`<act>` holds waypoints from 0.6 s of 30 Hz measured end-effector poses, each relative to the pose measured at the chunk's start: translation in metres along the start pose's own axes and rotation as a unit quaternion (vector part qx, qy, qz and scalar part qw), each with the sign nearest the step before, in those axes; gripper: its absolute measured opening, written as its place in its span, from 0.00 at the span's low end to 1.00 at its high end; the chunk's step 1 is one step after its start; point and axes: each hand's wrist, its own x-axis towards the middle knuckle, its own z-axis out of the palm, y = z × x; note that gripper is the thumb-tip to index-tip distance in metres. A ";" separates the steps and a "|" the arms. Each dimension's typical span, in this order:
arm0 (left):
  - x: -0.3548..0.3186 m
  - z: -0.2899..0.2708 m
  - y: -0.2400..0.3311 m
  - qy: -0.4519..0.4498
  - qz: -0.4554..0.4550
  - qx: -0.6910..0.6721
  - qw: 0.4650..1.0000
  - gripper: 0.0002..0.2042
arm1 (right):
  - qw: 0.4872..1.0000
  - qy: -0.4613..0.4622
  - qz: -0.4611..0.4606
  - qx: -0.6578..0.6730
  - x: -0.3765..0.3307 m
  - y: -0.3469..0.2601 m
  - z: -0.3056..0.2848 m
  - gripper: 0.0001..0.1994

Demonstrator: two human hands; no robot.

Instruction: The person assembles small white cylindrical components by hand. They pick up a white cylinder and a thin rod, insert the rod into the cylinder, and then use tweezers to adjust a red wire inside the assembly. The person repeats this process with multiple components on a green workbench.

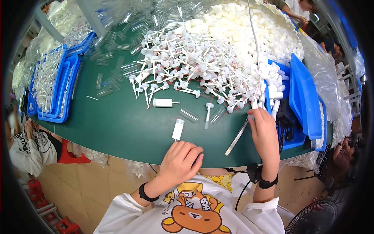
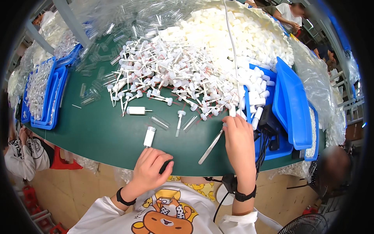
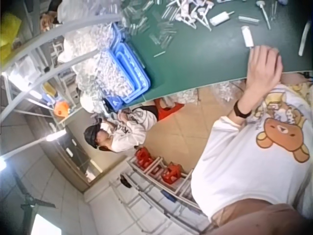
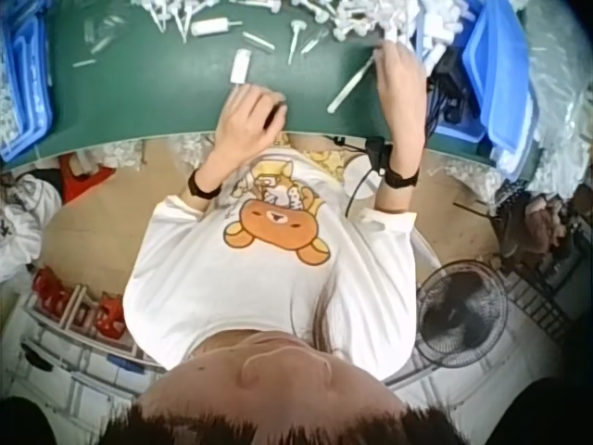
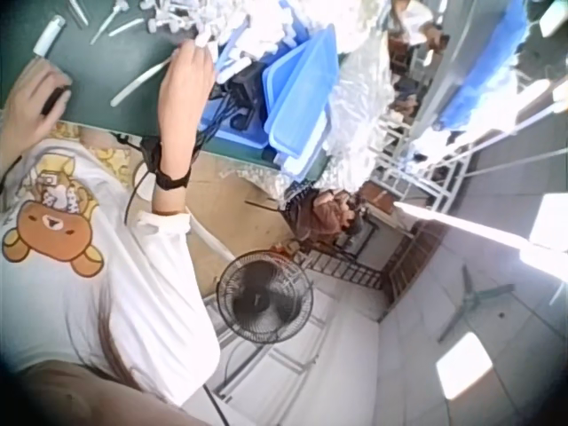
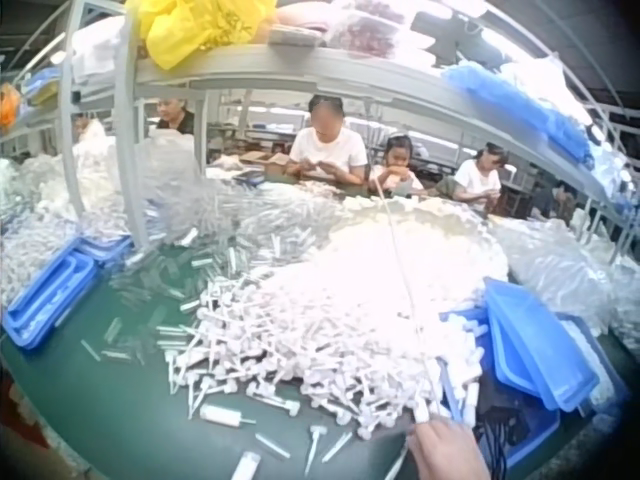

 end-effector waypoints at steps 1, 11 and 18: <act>0.000 0.001 0.000 -0.002 0.000 0.001 1.000 0.09 | 1.000 0.015 -0.013 -0.021 0.001 0.002 0.004 0.06; 0.003 0.003 0.004 0.009 -0.010 -0.010 1.000 0.09 | 1.000 -0.011 0.015 -0.009 -0.004 0.006 0.003 0.04; 0.005 0.001 0.020 -0.026 -0.139 -0.166 0.976 0.07 | 0.992 0.042 0.009 0.115 -0.007 0.006 -0.010 0.08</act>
